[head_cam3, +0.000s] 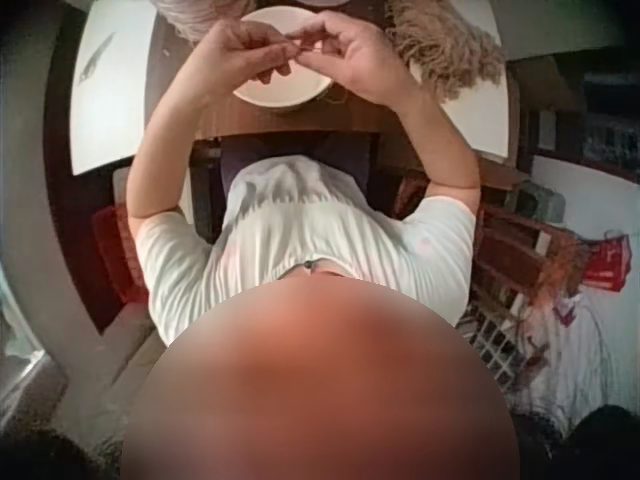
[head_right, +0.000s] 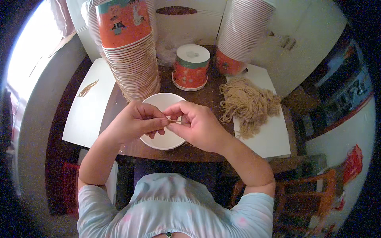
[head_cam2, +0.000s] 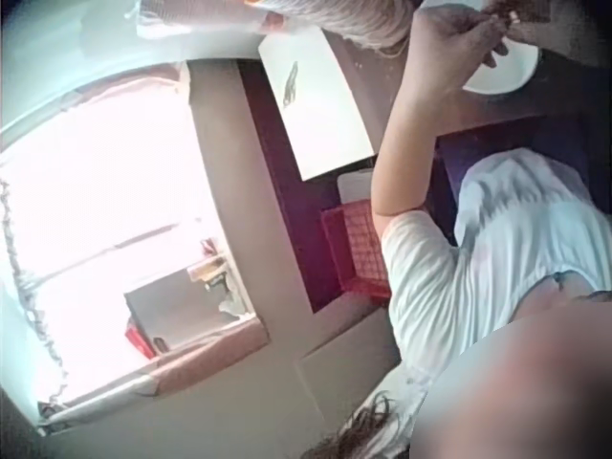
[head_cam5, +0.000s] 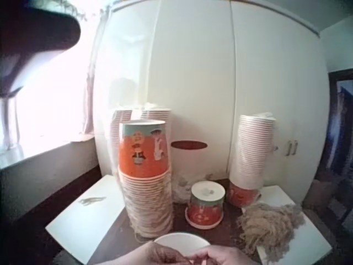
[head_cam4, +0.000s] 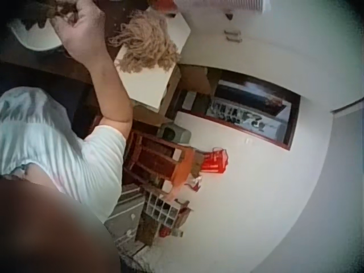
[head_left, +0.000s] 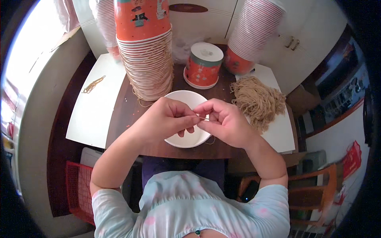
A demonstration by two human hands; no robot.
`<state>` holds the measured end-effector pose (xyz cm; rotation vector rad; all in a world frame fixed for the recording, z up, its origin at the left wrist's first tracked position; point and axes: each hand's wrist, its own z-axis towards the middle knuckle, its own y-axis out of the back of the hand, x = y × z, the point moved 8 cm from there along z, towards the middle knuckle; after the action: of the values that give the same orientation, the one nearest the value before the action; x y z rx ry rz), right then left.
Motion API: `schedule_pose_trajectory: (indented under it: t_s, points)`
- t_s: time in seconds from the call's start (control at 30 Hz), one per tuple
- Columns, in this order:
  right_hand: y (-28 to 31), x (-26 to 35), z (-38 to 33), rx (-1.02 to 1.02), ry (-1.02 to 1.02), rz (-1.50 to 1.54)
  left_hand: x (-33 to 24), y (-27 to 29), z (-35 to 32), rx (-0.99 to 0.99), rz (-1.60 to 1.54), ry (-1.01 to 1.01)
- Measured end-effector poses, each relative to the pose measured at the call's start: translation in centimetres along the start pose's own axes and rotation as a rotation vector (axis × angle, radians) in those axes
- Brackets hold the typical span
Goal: Tying individual rubber bands around the rims of paper cups for assembly or packaging.
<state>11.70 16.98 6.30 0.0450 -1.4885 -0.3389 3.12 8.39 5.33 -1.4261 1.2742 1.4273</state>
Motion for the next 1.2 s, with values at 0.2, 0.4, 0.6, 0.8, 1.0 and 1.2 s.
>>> schedule_pose_trajectory:
  t_s: [0.2, 0.4, 0.6, 0.8, 1.0, 1.2]
  points:
    - [0.0, 3.0, -1.3, -0.204, 0.462, -0.529, 1.3, -0.2, -0.3, 0.025, -0.139, 0.045]
    - [-0.5, 3.4, -2.1, -0.265, 0.585, -0.622, 1.8, -0.2, -0.5, 0.009, -0.194, 0.024]
    - [-1.0, 3.5, -2.9, -0.28, 0.651, -0.724, 2.7, -0.3, -0.8, 0.039, -0.318, 0.115]
    - [-1.4, 3.7, -3.0, -0.287, 0.657, -0.754, 2.9, -1.0, -0.8, 0.072, -0.235, 0.095]
    - [-1.4, 3.2, -2.9, -0.256, 0.579, -0.62, 2.2, -1.0, -1.8, -0.052, -0.199, -0.045]
    - [-3.0, 3.5, -5.0, -0.149, 0.527, -0.542, -1.7, -3.4, -6.9, -0.274, 0.471, -0.594]
